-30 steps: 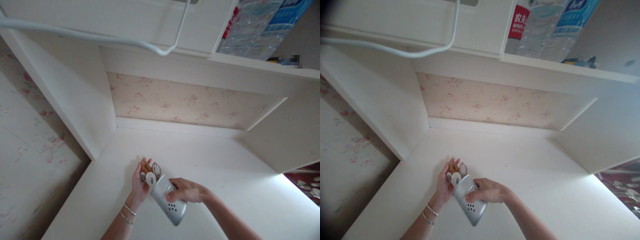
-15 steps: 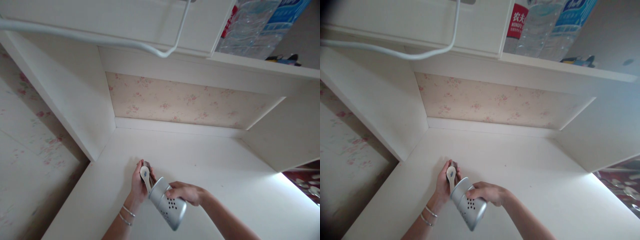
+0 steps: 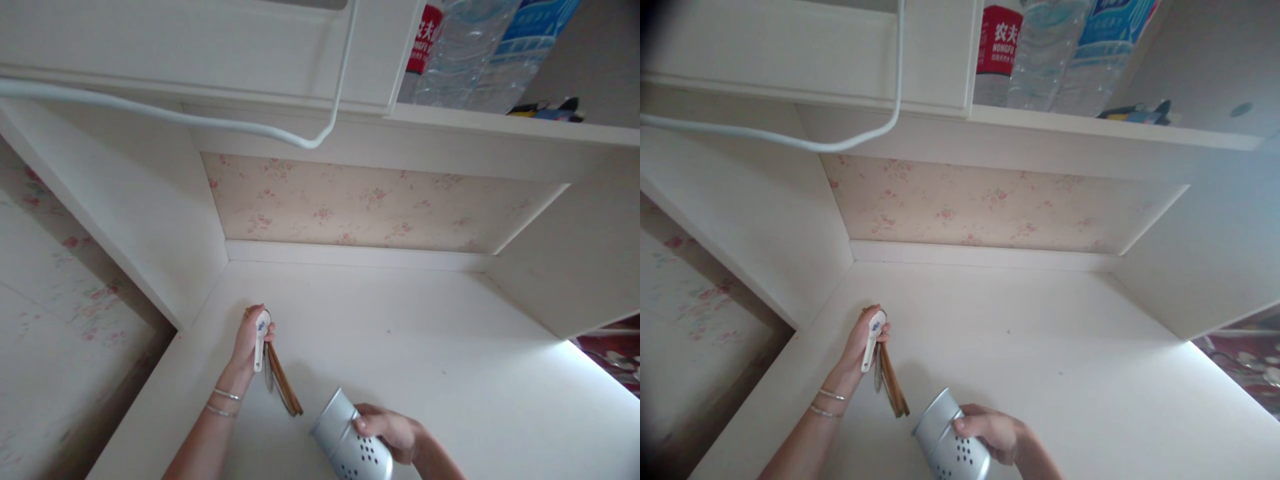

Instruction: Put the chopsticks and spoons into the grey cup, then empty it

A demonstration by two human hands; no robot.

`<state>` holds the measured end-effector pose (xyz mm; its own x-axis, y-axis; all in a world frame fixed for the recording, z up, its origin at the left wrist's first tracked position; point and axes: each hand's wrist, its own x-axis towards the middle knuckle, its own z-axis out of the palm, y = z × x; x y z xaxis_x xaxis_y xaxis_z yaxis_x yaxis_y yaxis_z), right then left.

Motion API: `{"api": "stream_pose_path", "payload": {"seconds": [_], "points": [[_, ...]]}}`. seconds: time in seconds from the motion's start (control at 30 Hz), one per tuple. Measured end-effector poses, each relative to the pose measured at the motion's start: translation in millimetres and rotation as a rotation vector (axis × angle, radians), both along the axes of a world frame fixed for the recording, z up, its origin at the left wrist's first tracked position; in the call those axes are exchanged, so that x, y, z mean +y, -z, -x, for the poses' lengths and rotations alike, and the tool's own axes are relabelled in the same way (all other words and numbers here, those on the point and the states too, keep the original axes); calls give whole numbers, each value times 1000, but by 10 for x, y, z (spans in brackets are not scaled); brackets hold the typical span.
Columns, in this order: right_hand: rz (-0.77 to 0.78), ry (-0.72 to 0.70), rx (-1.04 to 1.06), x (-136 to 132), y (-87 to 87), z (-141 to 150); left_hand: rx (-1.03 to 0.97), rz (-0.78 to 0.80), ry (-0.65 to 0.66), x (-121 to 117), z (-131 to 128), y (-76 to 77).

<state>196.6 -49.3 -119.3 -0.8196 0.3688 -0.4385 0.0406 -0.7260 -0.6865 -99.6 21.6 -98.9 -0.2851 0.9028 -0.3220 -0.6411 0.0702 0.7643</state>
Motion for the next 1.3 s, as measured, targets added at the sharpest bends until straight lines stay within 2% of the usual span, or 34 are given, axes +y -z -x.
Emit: {"api": "stream_pose_path", "payload": {"seconds": [0.03, 0.13, 0.2, 0.27, 0.37, 0.47, 0.67, 0.8, 0.93, 1.13, 1.2, 1.3], "points": [[28, 42, 14, -13, 82, -47, 136, 3, 21, 70, 48, -39], [123, 202, 46, -27, 296, -150, 779, 39, 110, 313, 145, -132], [177, 311, 82, -22, 378, -179, 1138, 67, 171, 493, 183, -170], [201, 366, 126, -13, 403, -183, 1328, 72, 234, 669, 203, -195], [183, 336, 181, -8, 380, -166, 1536, 31, 331, 883, 187, -212], [159, 322, 195, -16, 357, -143, 1728, -8, 442, 999, 114, -184], [174, 336, 257, -43, 386, -120, 1972, -10, 620, 1062, -46, -33], [129, 313, 280, -40, 433, -131, 2054, 61, 663, 1157, -52, 13], [111, 275, 283, -28, 442, -136, 2082, 230, 617, 1338, 100, -11], [93, 253, 295, -15, 408, -136, 2073, 524, 485, 1541, 534, -106], [92, 240, 305, -11, 392, -134, 2079, 570, 461, 1547, 645, -134], [98, 228, 304, -1, 359, -126, 2104, 559, 460, 1514, 727, -168]]}}
